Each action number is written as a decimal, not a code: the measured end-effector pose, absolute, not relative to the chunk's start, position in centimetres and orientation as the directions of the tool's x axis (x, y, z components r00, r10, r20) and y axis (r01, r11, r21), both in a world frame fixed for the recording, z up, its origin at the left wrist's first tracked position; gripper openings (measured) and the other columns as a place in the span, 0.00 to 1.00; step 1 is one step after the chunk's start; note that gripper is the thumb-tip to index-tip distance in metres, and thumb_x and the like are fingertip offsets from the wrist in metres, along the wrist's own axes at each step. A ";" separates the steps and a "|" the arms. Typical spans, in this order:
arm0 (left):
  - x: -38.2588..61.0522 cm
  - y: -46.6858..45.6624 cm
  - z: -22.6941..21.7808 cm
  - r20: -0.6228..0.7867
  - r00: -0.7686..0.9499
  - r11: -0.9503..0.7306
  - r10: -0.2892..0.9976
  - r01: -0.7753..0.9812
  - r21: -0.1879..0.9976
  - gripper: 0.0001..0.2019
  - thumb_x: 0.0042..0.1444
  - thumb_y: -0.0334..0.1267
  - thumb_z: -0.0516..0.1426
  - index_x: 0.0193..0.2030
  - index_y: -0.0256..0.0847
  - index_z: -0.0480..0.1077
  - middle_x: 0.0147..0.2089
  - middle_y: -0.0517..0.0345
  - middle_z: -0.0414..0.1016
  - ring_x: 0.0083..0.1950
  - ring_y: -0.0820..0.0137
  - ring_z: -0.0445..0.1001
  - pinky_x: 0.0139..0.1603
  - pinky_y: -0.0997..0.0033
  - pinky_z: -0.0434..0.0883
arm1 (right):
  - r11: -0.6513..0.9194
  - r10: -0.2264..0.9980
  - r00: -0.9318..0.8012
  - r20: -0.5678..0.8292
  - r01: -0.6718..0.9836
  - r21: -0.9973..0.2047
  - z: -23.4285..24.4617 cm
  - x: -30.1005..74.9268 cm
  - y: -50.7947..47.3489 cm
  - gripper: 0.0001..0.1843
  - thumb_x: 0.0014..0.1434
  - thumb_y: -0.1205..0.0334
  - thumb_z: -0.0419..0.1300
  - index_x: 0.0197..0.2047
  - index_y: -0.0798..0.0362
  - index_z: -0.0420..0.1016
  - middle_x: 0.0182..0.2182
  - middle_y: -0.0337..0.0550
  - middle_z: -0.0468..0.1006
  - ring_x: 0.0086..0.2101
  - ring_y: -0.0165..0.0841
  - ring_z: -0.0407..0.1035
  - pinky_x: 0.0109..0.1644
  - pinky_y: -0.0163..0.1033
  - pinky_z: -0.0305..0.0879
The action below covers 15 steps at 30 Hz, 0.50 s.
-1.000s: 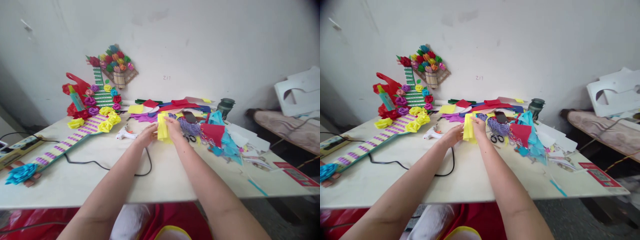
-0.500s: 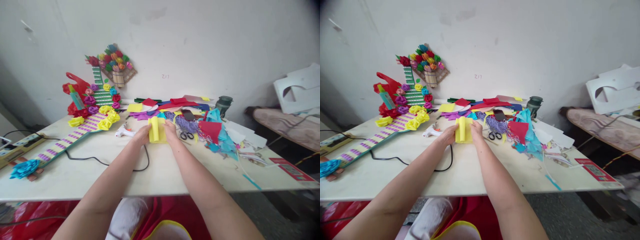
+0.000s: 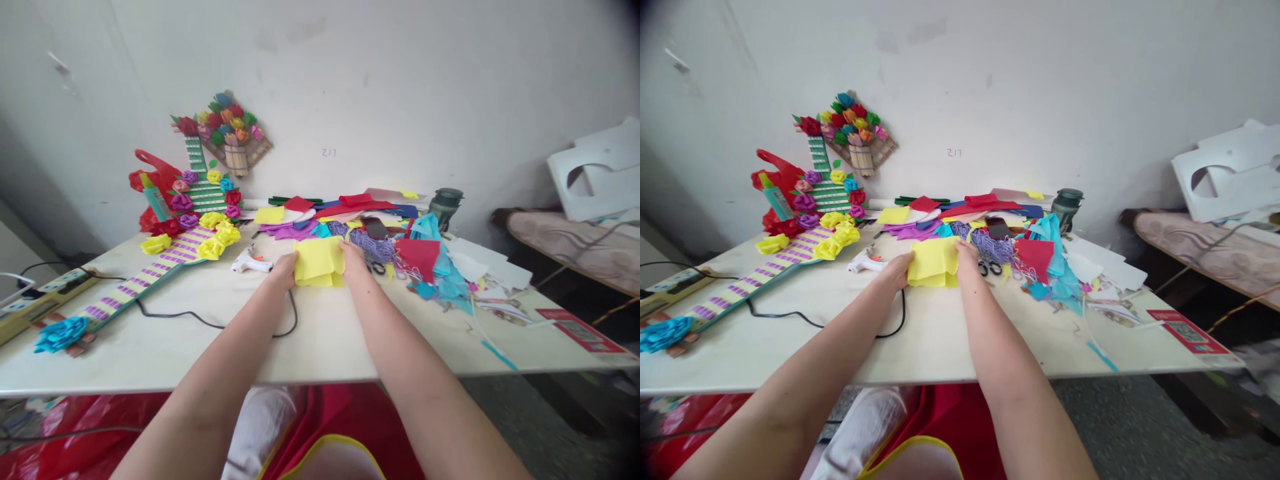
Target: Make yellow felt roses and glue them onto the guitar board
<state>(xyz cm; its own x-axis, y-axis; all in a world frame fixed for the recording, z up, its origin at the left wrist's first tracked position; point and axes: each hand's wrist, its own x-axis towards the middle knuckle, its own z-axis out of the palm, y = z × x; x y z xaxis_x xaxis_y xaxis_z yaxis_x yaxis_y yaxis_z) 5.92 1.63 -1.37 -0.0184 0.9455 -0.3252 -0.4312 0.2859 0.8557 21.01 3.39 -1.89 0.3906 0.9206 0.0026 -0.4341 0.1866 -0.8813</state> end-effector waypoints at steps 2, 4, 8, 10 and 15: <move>5.8 1.2 -1.3 -0.284 0.001 0.254 0.959 -0.453 0.854 0.19 0.66 0.39 0.51 0.61 0.35 0.67 0.48 0.40 0.81 0.49 0.57 0.82 0.51 0.56 0.79 | 0.116 0.921 0.377 -0.095 -0.501 -0.857 -1.4 20.9 3.0 0.04 0.45 0.68 0.63 0.28 0.52 0.72 0.19 0.38 0.77 0.29 0.38 0.78 0.39 0.45 0.77; 5.6 0.9 -1.4 -0.237 0.058 0.236 0.970 -0.475 0.848 0.24 0.67 0.44 0.51 0.66 0.34 0.63 0.54 0.37 0.78 0.54 0.56 0.80 0.54 0.54 0.77 | 0.092 0.928 0.354 -0.113 -0.515 -0.852 -1.1 20.8 2.7 0.04 0.46 0.69 0.62 0.29 0.52 0.72 0.20 0.37 0.78 0.30 0.38 0.78 0.40 0.43 0.78; 5.1 0.6 -2.0 -0.057 0.098 0.095 0.994 -0.433 0.896 0.45 0.57 0.45 0.63 0.75 0.45 0.44 0.72 0.41 0.59 0.69 0.55 0.67 0.64 0.54 0.70 | 0.083 0.943 0.319 -0.099 -0.510 -0.856 -0.8 20.7 2.8 0.04 0.47 0.70 0.59 0.28 0.51 0.72 0.20 0.37 0.78 0.32 0.37 0.79 0.40 0.42 0.77; 4.9 0.6 -2.3 0.047 0.105 -0.011 0.993 -0.322 0.947 0.54 0.49 0.47 0.68 0.76 0.49 0.42 0.78 0.43 0.44 0.75 0.52 0.55 0.69 0.52 0.63 | 0.095 0.956 0.284 -0.069 -0.526 -0.845 -0.8 20.7 3.0 0.07 0.46 0.72 0.57 0.29 0.52 0.72 0.20 0.36 0.78 0.31 0.36 0.78 0.40 0.41 0.77; 4.6 0.8 -2.8 0.376 0.208 -0.408 0.903 0.139 0.902 0.58 0.38 0.48 0.72 0.75 0.48 0.50 0.79 0.45 0.43 0.78 0.47 0.39 0.75 0.45 0.44 | 0.142 0.978 0.203 0.036 -0.535 -0.833 -1.5 20.4 3.4 0.12 0.46 0.74 0.55 0.33 0.54 0.74 0.22 0.36 0.79 0.30 0.33 0.77 0.40 0.38 0.76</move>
<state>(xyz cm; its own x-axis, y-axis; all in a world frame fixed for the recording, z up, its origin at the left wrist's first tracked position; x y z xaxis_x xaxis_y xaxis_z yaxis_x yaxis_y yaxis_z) 4.60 0.77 -2.77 0.2078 0.9029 0.3762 0.1392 -0.4080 0.9023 20.44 3.38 -1.48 0.2034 0.9784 0.0359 -0.5348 0.1417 -0.8330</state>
